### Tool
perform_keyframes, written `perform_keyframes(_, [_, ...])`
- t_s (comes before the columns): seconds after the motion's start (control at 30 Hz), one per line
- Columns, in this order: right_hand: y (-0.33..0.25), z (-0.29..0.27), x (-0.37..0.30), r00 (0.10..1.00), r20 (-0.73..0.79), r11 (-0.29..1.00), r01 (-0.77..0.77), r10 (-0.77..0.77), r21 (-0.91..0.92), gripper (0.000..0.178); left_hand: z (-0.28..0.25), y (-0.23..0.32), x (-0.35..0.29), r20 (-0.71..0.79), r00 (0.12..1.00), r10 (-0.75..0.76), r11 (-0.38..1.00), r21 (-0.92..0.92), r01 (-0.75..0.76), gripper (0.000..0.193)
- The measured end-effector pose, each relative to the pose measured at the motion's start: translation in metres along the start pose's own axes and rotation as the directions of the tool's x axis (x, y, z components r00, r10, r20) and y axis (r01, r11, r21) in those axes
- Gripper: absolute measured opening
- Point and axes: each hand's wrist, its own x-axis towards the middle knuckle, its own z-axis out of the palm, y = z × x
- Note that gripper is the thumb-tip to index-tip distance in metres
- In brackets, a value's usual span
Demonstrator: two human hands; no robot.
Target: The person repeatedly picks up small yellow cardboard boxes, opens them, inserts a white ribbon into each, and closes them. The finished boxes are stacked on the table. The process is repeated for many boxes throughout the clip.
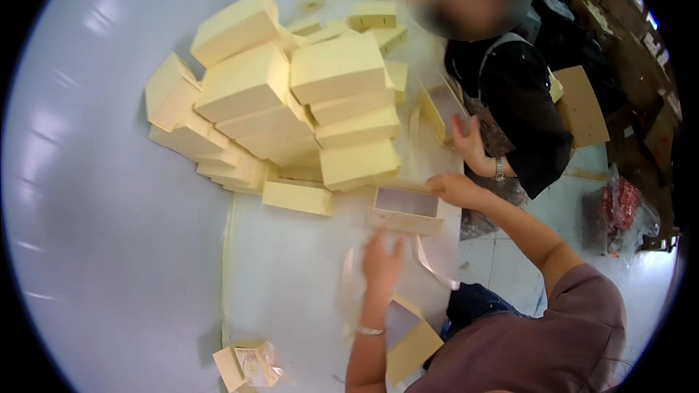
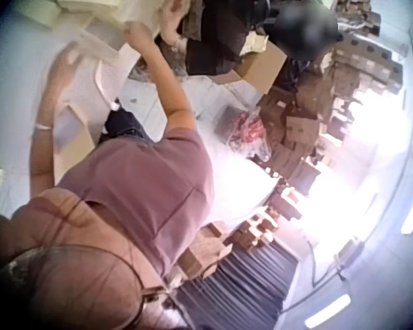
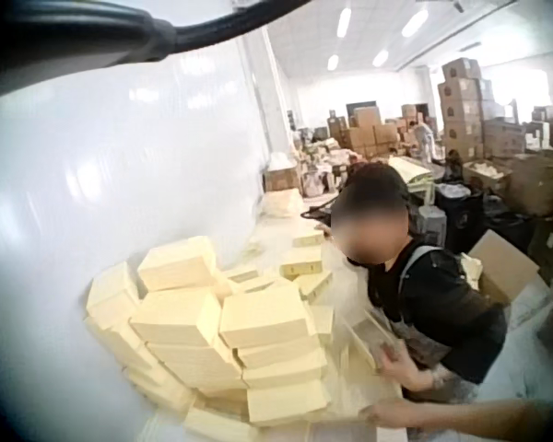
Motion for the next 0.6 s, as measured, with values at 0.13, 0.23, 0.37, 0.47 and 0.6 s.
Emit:
perform_keyframes(0.13, [0.045, -0.005, -0.037, 0.901, -0.388, 0.955, 0.264, -0.193, 0.137, 0.02, -0.071, -0.074, -0.059, -0.345, 0.931, -0.123, 0.899, 0.358, 0.252, 0.068])
perform_keyframes(0.23, [0.032, 0.001, -0.074, 0.948, -0.238, 0.881, -0.082, 0.213, 0.465, 0.018, -0.056, -0.162, -0.152, 0.161, 0.836, -0.524, 0.842, -0.045, 0.537, 0.07])
perform_keyframes(0.37, [0.044, 0.005, -0.083, 0.927, -0.273, 0.928, -0.156, 0.256, 0.339, 0.017, -0.011, -0.1, -0.171, 0.492, 0.581, -0.648, 0.387, -0.445, 0.808, 0.066])
perform_keyframes(0.47, [0.048, -0.004, -0.073, 0.911, -0.316, 0.915, -0.135, 0.266, 0.38, 0.02, 0.044, -0.104, -0.142, 0.559, 0.679, -0.476, 0.322, -0.608, 0.726, 0.061])
perform_keyframes(0.6, [0.044, -0.022, -0.047, 0.882, -0.347, 0.922, -0.203, 0.318, 0.328, 0.027, 0.066, -0.061, -0.071, 0.566, 0.764, -0.311, 0.247, -0.728, 0.64, 0.055])
